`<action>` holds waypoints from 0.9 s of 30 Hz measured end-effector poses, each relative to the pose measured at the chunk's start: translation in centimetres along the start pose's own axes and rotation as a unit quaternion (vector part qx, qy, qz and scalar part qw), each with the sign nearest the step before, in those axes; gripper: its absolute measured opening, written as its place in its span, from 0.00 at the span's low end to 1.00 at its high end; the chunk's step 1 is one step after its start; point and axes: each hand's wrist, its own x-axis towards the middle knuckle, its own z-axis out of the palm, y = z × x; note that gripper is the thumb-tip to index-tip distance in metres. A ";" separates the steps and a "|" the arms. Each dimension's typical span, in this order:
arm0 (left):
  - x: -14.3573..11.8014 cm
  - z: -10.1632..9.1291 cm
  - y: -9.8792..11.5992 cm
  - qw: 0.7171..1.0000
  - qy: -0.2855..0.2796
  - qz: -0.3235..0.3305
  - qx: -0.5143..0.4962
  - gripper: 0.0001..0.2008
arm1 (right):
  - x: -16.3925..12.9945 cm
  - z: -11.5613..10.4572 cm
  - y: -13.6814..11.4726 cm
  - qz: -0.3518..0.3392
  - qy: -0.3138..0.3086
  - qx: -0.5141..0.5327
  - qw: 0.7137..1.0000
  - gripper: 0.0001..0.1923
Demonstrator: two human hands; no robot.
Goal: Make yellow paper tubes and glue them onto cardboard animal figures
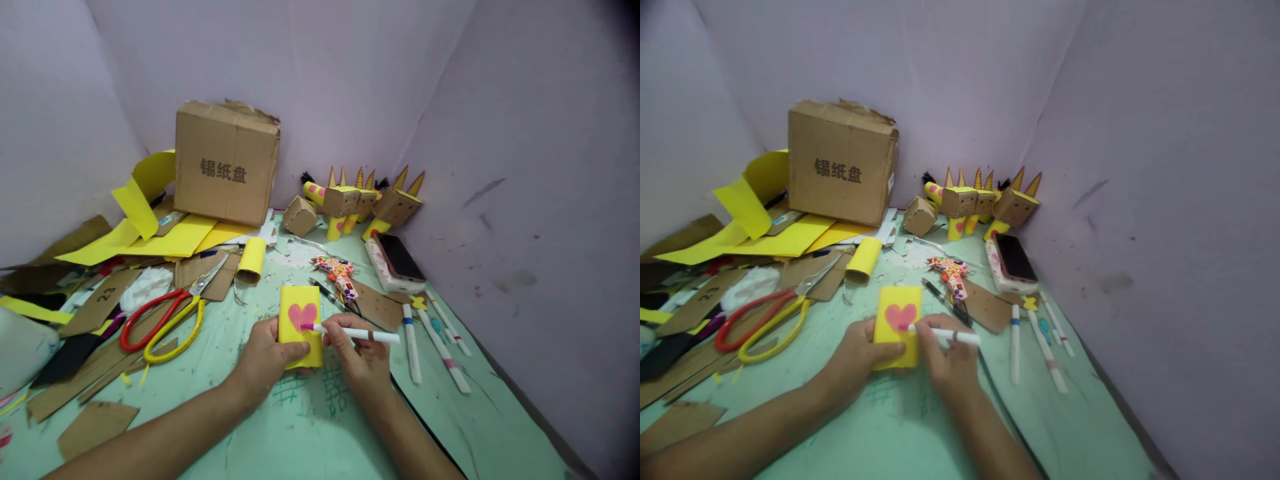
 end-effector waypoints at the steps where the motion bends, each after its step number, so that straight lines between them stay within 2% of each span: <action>1: 0.0 0.0 0.0 1.000 -0.001 0.000 -0.001 0.15 | 0.0 0.0 0.0 0.002 0.001 0.003 1.000 0.08; 7: 0.0 0.0 0.0 1.000 0.000 0.001 -0.008 0.15 | 0.1 0.1 -0.3 -0.036 -0.015 0.018 0.999 0.06; 14: -0.1 0.1 0.1 1.000 0.006 -0.005 -0.004 0.15 | 0.1 0.1 -0.3 -0.018 -0.014 0.039 0.999 0.08; 20: -0.1 0.1 0.1 1.000 0.003 -0.009 -0.009 0.16 | 0.2 0.1 -0.3 -0.056 -0.027 0.045 0.997 0.06; 23: -0.1 0.1 0.1 1.000 0.003 -0.007 -0.003 0.16 | 0.2 0.1 -0.4 -0.044 -0.045 0.049 0.997 0.05; 27: -0.1 0.1 0.3 1.000 0.009 -0.013 0.004 0.16 | 0.2 0.1 -0.4 -0.032 -0.032 0.060 0.997 0.05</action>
